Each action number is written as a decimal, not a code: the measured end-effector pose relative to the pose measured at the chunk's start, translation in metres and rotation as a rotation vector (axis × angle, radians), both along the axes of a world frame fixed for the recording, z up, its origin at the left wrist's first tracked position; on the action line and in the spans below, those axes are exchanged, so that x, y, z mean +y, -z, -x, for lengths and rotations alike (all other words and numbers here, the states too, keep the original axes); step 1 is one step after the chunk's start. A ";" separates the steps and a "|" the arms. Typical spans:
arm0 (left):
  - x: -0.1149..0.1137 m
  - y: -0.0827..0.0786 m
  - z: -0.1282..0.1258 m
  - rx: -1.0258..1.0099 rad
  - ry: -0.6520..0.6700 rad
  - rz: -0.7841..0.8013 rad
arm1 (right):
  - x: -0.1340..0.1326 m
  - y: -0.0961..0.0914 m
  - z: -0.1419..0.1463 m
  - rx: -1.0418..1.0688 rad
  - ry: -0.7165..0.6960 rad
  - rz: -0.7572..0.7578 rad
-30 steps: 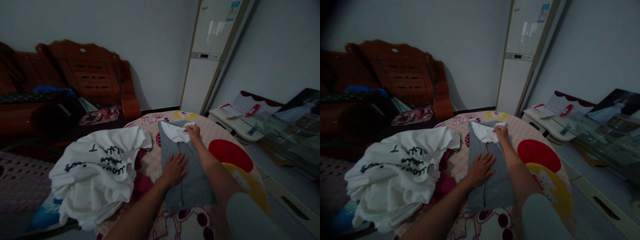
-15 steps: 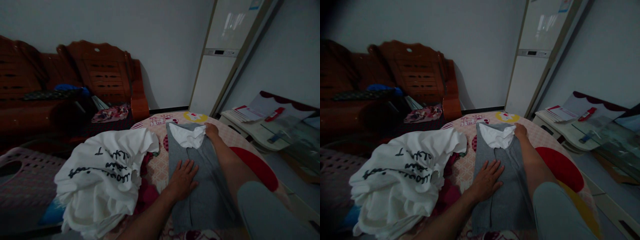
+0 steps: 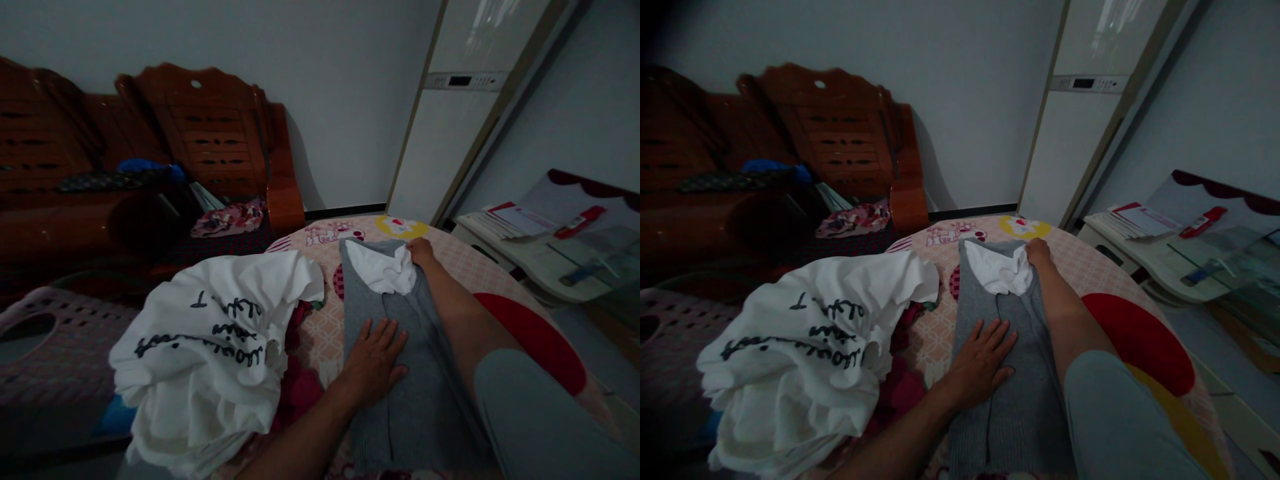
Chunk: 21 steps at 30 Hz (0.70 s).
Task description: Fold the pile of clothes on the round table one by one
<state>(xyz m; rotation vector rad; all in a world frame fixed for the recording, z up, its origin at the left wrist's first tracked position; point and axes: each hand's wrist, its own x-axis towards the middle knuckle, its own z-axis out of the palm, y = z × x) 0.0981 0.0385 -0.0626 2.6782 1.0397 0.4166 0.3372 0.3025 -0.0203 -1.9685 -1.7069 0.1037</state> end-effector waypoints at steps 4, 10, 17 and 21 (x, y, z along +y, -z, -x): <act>0.001 0.000 0.000 0.001 0.007 -0.005 | -0.023 -0.016 -0.004 -0.030 -0.025 0.035; 0.004 0.001 -0.002 0.030 0.001 -0.045 | -0.119 -0.030 0.011 -0.147 -0.080 0.059; 0.006 0.000 -0.004 0.066 0.002 -0.082 | -0.181 -0.008 0.052 -0.439 -0.039 0.329; 0.007 -0.001 -0.003 0.080 0.022 -0.087 | -0.172 -0.018 0.047 -0.328 0.075 0.259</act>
